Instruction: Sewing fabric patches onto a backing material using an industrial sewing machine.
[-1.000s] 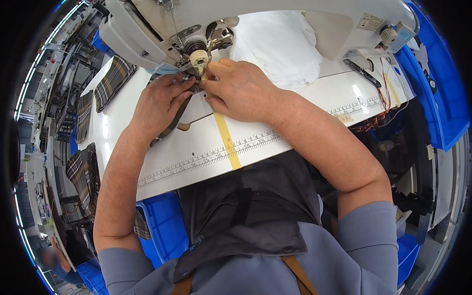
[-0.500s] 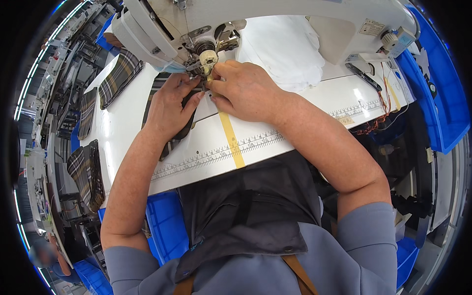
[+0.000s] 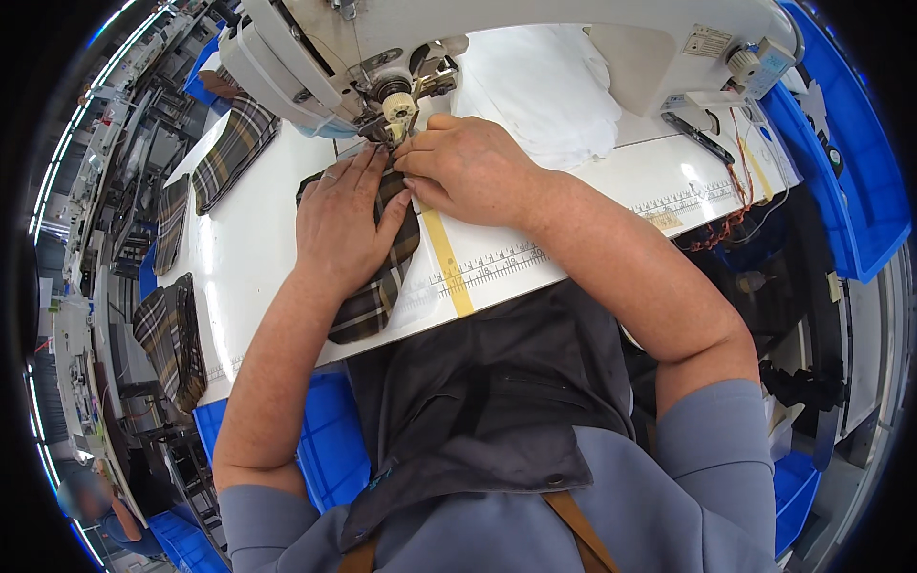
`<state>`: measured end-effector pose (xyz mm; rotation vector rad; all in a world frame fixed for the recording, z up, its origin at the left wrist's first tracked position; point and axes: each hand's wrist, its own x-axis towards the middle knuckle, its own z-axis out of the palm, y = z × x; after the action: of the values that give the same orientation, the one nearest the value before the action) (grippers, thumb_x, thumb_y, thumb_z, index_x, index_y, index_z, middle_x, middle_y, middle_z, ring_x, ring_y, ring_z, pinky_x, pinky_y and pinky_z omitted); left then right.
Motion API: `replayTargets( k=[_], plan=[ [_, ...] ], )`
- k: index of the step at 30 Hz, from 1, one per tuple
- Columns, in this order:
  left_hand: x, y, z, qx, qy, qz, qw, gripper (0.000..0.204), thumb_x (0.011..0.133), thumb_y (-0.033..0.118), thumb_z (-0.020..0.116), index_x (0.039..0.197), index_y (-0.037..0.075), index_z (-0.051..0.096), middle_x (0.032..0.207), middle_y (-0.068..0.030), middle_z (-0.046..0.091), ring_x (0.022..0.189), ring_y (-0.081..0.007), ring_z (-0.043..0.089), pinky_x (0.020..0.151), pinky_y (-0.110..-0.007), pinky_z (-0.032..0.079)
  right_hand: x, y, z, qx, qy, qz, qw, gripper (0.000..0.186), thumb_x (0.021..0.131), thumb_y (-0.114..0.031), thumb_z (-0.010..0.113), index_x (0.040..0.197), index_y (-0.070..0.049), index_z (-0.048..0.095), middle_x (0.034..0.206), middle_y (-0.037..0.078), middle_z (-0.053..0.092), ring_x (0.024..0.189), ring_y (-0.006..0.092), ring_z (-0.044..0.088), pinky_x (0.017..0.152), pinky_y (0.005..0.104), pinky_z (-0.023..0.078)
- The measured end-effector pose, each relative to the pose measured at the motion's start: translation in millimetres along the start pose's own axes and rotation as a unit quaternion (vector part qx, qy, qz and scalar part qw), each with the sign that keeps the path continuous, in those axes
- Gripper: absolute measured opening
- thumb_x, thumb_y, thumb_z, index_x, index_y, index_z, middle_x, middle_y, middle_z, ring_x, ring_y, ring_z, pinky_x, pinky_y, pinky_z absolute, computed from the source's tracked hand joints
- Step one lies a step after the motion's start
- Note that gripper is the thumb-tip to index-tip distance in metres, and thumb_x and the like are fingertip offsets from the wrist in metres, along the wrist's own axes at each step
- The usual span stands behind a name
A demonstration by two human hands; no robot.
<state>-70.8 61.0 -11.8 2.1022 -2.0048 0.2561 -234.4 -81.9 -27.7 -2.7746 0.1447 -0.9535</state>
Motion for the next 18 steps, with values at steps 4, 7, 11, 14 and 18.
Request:
replayTargets(
  k=[4, 7, 11, 14, 18],
  plan=[
    [-7.7, -2.0, 8.9, 0.019, 0.016, -0.014, 1.000, 0.062, 0.101, 0.041, 0.055, 0.147, 0.000, 0.054, 0.151, -0.0204, 0.055, 0.147, -0.0341, 0.044, 0.121, -0.053, 0.032, 1.2, -1.9, 0.4, -0.012, -0.005, -0.020, 1.000, 0.026, 0.086, -0.024, 0.073, 0.106, -0.008, 0.076, 0.102, 0.002, 0.074, 0.096, 0.0241, 0.064, 0.082, 0.0381, 0.057],
    [-9.3, -5.8, 11.7, -0.006, 0.000, -0.017, 1.000, 0.070, 0.100, 0.043, 0.055, 0.153, 0.000, 0.045, 0.158, -0.0217, 0.047, 0.153, -0.0343, 0.036, 0.125, -0.056, 0.023, 1.8, -2.3, -0.7, -0.028, -0.020, -0.022, 0.999, 0.032, 0.085, -0.029, 0.074, 0.107, -0.007, 0.075, 0.103, 0.002, 0.074, 0.096, 0.0237, 0.064, 0.081, 0.0381, 0.057],
    [-10.6, -13.1, 5.1, -0.033, -0.039, -0.014, 0.999, 0.095, 0.091, 0.058, 0.064, 0.160, 0.000, 0.033, 0.164, -0.0222, 0.038, 0.157, -0.0334, 0.029, 0.127, -0.058, 0.017, 2.3, -2.1, -1.0, -0.043, -0.025, -0.029, 0.998, 0.041, 0.083, -0.038, 0.075, 0.108, -0.006, 0.074, 0.107, 0.002, 0.073, 0.097, 0.0239, 0.063, 0.079, 0.0387, 0.057],
    [-17.8, -9.1, -7.5, 0.007, -0.073, 0.005, 0.997, 0.116, 0.079, 0.070, 0.072, 0.161, -0.001, 0.030, 0.166, -0.0221, 0.034, 0.158, -0.0339, 0.027, 0.127, -0.059, 0.017, 2.5, -4.6, -2.5, -0.038, -0.034, -0.028, 0.998, 0.044, 0.082, -0.040, 0.075, 0.109, -0.006, 0.073, 0.111, 0.002, 0.073, 0.097, 0.0244, 0.063, 0.079, 0.0385, 0.057],
    [-43.7, 3.7, -15.9, -0.080, -0.085, 0.006, 0.993, 0.123, 0.073, 0.070, 0.079, 0.160, -0.003, 0.031, 0.165, -0.0216, 0.035, 0.158, -0.0355, 0.027, 0.128, -0.055, 0.019, 0.5, -2.2, -2.1, -0.041, -0.027, -0.026, 0.998, 0.047, 0.080, -0.042, 0.076, 0.110, -0.006, 0.073, 0.113, 0.002, 0.072, 0.097, 0.0242, 0.062, 0.079, 0.0379, 0.057]
  ],
)
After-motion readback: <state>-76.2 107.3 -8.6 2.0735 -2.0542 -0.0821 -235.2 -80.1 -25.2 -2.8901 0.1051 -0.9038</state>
